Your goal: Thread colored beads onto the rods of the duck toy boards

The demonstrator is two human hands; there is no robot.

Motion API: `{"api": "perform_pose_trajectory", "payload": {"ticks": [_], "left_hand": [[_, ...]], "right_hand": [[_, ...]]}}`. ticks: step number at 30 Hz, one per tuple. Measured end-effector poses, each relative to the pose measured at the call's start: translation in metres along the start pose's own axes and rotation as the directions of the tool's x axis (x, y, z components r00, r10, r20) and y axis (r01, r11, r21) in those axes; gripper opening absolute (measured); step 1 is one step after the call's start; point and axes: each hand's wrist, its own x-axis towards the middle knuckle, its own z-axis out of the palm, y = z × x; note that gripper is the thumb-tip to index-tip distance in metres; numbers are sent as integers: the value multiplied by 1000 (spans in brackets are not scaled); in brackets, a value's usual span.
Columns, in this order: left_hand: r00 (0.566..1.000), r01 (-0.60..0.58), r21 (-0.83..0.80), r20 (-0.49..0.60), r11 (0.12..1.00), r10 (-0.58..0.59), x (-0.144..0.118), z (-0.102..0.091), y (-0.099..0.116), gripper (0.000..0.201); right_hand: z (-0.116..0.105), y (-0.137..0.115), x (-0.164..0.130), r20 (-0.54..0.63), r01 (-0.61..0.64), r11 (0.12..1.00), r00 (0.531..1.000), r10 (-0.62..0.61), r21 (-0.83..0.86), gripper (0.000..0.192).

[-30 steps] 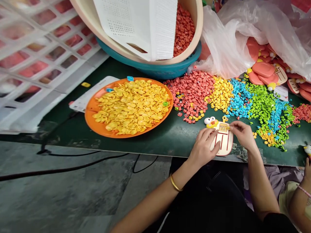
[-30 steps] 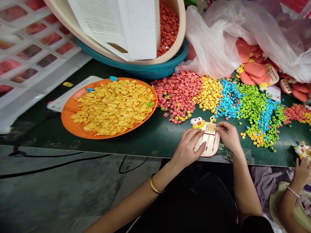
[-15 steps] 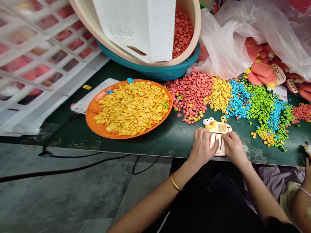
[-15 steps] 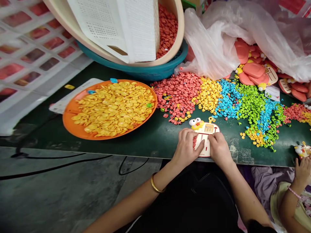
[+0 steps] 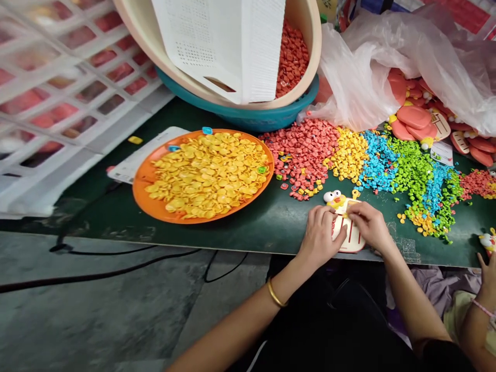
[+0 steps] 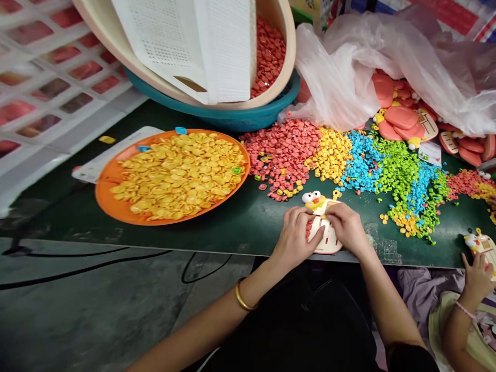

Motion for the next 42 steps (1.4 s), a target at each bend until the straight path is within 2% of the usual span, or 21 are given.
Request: {"api": "perform_pose_trajectory", "payload": {"ticks": [2, 4, 6, 8, 11, 13, 15, 17, 20, 23, 26, 28, 30, 34, 36, 37, 40, 42], "left_hand": [[1000, 18, 15, -4, 1000, -18, -1, -1, 0, 22], [999, 35, 42, -1, 998, -35, -2, -4, 2, 26], [999, 7, 75, 42, 997, -10, -1, -8, 5, 32], [993, -55, 88, 113, 995, 45, 1, -12, 8, 34], [984, -97, 57, 155, 994, 87, 4, -15, 9, 31], [989, -81, 31, 123, 996, 77, 4, -15, 8, 31], [991, -79, 8, 105, 997, 78, 3, -15, 7, 33], [986, -114, -20, 119, 993, 115, 2, -15, 7, 36], [965, -198, -78, 158, 977, 208, 3, -15, 7, 39], [951, -232, -125, 177, 965, 252, 4, -15, 6, 38], [964, -179, -126, 175, 976, 200, 3, -14, 4, 35], [979, -122, -114, 152, 986, 139, 2, -13, 3, 37], [987, -70, -120, 137, 990, 87, 1, -12, 3, 29], [984, -36, -129, 169, 991, 57, 3, -11, 5, 24], [981, -22, -106, 191, 994, 42, 4, -12, 6, 23], [979, -17, -93, 199, 995, 36, 4, -12, 6, 22], [972, -67, -65, 222, 996, 80, 4, -13, 7, 28], [964, -117, -68, 230, 991, 129, 4, -12, 7, 35]], "right_hand": [[-4, 8, 17, -89, -20, 1000, 996, 18, -21, 18], [-12, 19, 34, -94, -22, 989, 996, 8, -145, 22], [-19, 31, 48, 45, 42, 966, 998, -31, -254, 24], [-22, 39, 60, 182, 114, 946, 981, -60, -302, 26], [-22, 42, 68, 258, 148, 923, 965, -55, -355, 26], [-24, 37, 64, 232, 131, 921, 972, -46, -366, 23], [-28, 29, 49, 137, 83, 946, 990, -42, -313, 22], [-30, 19, 29, 25, 22, 978, 1000, -17, -207, 22], [-23, 10, 4, -50, -45, 994, 998, 40, -103, 21], [-10, 10, 1, -92, -140, 983, 987, 130, -117, 19], [-4, 13, 8, -145, -223, 965, 969, 202, -142, 15], [-3, 12, 6, -139, -200, 966, 974, 178, -164, 14], [-1, 8, -4, -102, -132, 973, 988, 114, -191, 18], [6, -3, -17, -13, 22, 979, 1000, -26, -203, 26], [8, -2, -3, 5, 73, 984, 997, -74, -163, 27], [8, 1, 10, -22, 68, 985, 997, -73, -160, 26], [5, 16, 60, -138, -59, 960, 990, 21, -275, 20], [6, 26, 88, -116, -114, 921, 990, 76, -371, 16]]}}
